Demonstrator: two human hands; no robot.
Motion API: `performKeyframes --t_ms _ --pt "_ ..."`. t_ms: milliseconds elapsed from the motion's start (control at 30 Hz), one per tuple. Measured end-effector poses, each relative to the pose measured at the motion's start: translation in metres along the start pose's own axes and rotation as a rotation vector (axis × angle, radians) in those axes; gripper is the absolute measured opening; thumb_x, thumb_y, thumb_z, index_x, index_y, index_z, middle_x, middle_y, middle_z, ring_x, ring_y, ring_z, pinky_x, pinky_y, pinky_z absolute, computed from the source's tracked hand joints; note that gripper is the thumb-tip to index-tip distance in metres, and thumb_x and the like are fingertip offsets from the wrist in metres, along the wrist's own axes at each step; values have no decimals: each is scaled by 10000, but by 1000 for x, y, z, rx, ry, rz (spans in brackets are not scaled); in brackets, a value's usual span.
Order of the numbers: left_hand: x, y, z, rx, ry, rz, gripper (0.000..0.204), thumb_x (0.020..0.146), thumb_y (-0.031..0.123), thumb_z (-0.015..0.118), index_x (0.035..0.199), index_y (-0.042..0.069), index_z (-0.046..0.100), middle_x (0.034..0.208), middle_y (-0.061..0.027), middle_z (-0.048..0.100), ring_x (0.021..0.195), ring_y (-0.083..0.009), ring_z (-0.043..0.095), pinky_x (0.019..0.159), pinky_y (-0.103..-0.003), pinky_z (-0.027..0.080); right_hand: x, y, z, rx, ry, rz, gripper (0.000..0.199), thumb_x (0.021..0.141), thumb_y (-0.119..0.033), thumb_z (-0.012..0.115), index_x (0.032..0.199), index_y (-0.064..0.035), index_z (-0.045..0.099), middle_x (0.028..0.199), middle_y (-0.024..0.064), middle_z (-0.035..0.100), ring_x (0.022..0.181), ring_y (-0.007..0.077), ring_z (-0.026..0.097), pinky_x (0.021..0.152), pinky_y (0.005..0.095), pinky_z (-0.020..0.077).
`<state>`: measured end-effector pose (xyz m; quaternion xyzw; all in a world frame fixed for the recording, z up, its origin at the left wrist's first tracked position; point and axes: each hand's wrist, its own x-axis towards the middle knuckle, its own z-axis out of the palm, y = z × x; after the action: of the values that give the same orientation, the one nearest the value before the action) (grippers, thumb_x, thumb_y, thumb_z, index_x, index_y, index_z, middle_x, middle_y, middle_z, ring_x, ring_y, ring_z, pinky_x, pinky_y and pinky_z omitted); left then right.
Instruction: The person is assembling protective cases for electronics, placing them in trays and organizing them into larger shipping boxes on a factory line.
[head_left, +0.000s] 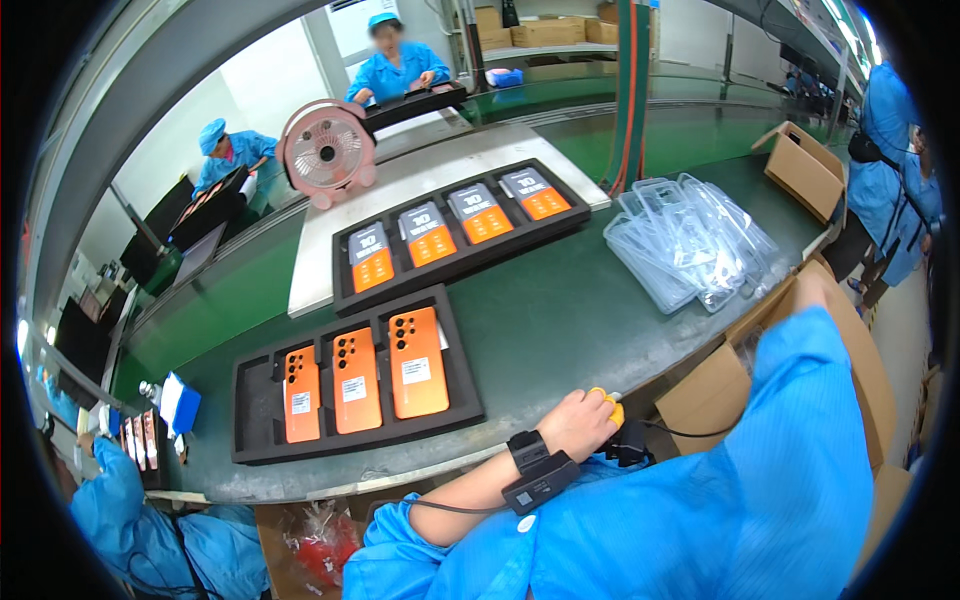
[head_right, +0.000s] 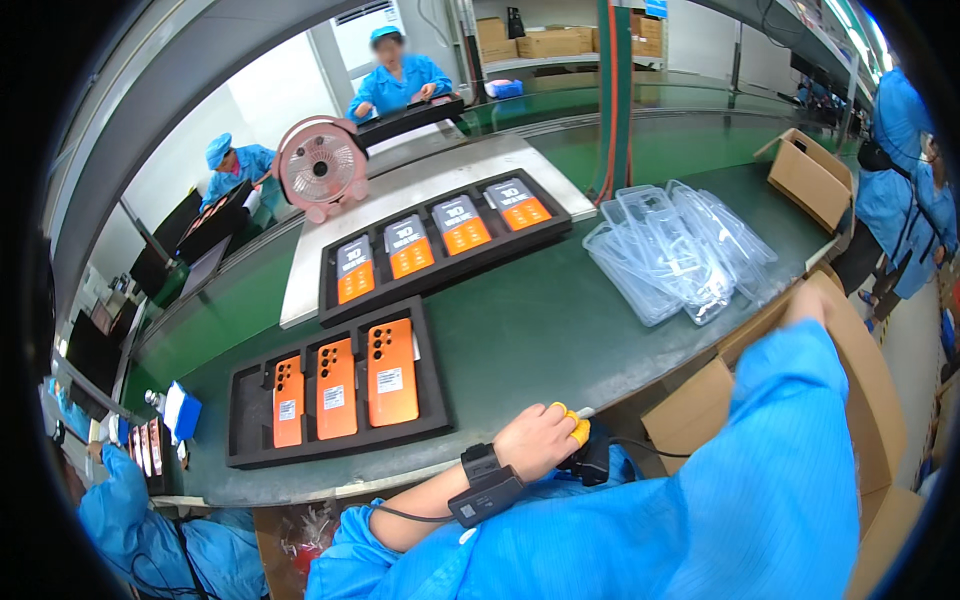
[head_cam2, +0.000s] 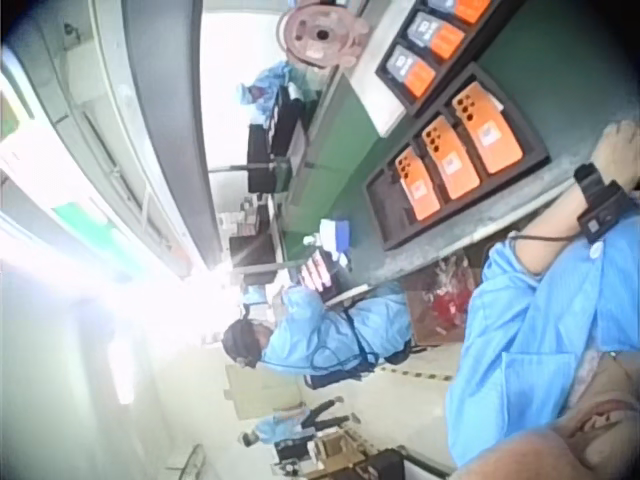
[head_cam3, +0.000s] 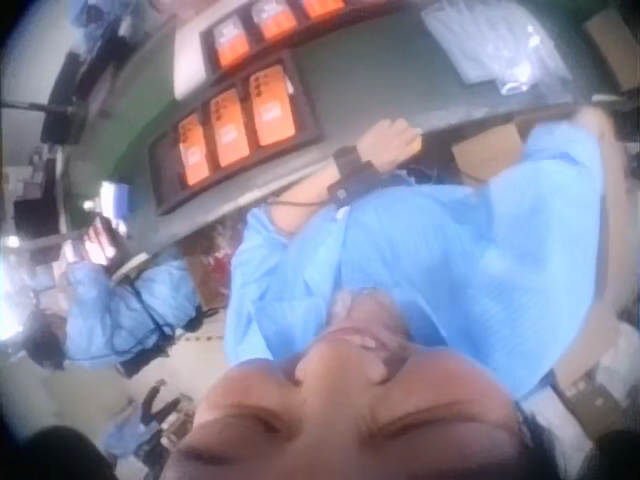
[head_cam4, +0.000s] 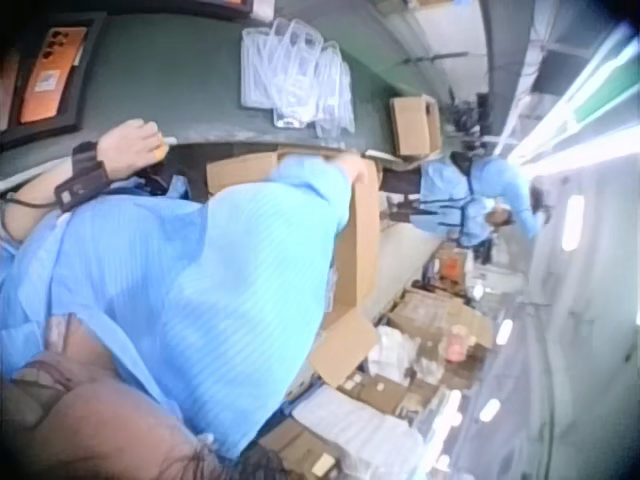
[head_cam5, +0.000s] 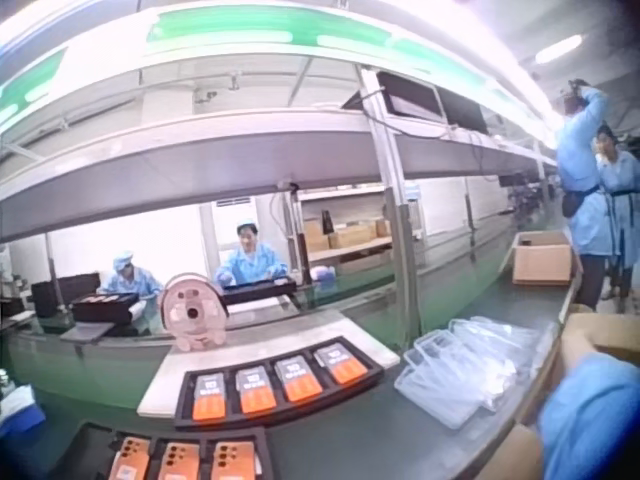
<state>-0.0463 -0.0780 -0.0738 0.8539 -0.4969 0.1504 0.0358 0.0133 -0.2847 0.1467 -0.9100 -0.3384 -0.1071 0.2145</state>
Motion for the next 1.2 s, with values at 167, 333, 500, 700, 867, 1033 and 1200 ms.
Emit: performKeyframes --t_ms 167,333,500,700,867,1033,1200 --pt "4 6 31 -38 -42 182 227 745 177 519 952 118 589 857 14 520 807 -149 476 662 -265 395 86 36 -28 -99 260 -15 325 815 -166 507 1107 -35 446 991 91 483 902 225 487 764 334 387" --pt "-2 5 60 5 -106 245 147 743 178 516 859 116 582 829 6 519 775 -144 484 658 -267 396 100 41 -73 -136 529 -53 300 799 -153 538 1074 -42 489 939 85 521 856 221 523 731 318 413" --pt "-11 9 79 -18 -325 144 137 736 176 520 834 109 589 780 -4 524 791 -161 515 676 -278 415 57 21 -99 -129 574 -107 275 784 -140 568 1040 -48 531 887 80 559 810 218 558 698 302 439" --pt "1 -8 11 -245 74 -338 294 684 31 547 965 82 619 808 -79 585 738 -231 566 637 -332 461 -63 -19 -72 29 215 -40 246 765 -124 604 1001 -56 583 825 73 604 755 213 600 658 282 471" --pt "0 -52 -11 -773 421 -697 231 716 -21 499 929 32 572 885 -160 585 796 -339 560 727 -376 455 -41 -30 45 356 -397 -292 184 757 -152 617 921 -69 610 734 104 599 667 262 596 587 319 482" --pt "13 -75 -36 -1167 309 -679 216 778 3 508 988 27 550 928 -109 586 820 -250 557 744 -330 449 51 -81 81 488 -22 -419 195 758 -172 606 872 -15 585 750 142 608 660 275 604 594 331 480" --pt "0 -85 -44 -1340 435 -680 232 814 10 514 1044 26 531 958 -54 583 857 -153 547 757 -272 440 52 -83 90 740 564 -435 146 720 -153 622 748 -29 549 707 123 582 616 296 584 532 373 448"
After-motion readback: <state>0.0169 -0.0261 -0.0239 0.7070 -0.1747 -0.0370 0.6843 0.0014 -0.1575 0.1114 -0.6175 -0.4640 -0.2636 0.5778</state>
